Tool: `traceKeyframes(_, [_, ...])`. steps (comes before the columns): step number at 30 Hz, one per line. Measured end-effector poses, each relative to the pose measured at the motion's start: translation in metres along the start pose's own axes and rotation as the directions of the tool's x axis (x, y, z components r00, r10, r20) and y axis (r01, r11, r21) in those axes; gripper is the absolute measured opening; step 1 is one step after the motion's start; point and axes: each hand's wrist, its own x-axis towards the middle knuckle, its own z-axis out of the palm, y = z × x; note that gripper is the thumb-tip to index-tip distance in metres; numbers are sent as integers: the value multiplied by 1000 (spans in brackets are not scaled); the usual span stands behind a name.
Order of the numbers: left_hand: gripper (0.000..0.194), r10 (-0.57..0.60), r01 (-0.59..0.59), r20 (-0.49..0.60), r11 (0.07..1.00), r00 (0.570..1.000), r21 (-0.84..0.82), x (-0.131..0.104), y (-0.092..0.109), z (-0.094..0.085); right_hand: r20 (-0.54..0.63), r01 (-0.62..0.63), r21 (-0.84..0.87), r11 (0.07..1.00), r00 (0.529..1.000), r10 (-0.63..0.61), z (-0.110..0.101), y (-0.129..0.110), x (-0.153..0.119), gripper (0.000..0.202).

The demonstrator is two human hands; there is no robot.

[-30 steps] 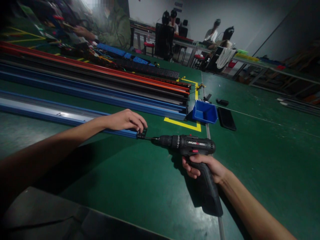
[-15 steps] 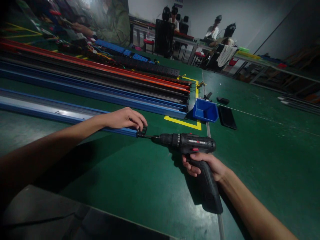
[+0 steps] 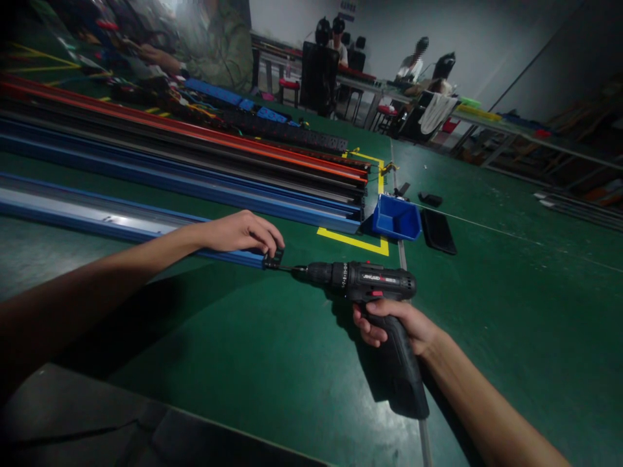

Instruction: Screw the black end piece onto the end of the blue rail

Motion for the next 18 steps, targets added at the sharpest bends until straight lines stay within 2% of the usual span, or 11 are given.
traceKeyframes(7, [20,-11,10,-15,999,1000,-49,0,2,0,-17,-9,17,1000,1000,10,0,0,-1,23])
traceKeyframes(14, [23,-3,3,-1,1000,1000,-29,1,2,0,-38,-3,1,1000,999,3,1,0,0,23])
traceKeyframes(18, [22,-13,13,2,999,1000,-34,1,1,-1,-13,1,-3,1000,1000,-1,2,0,0,25])
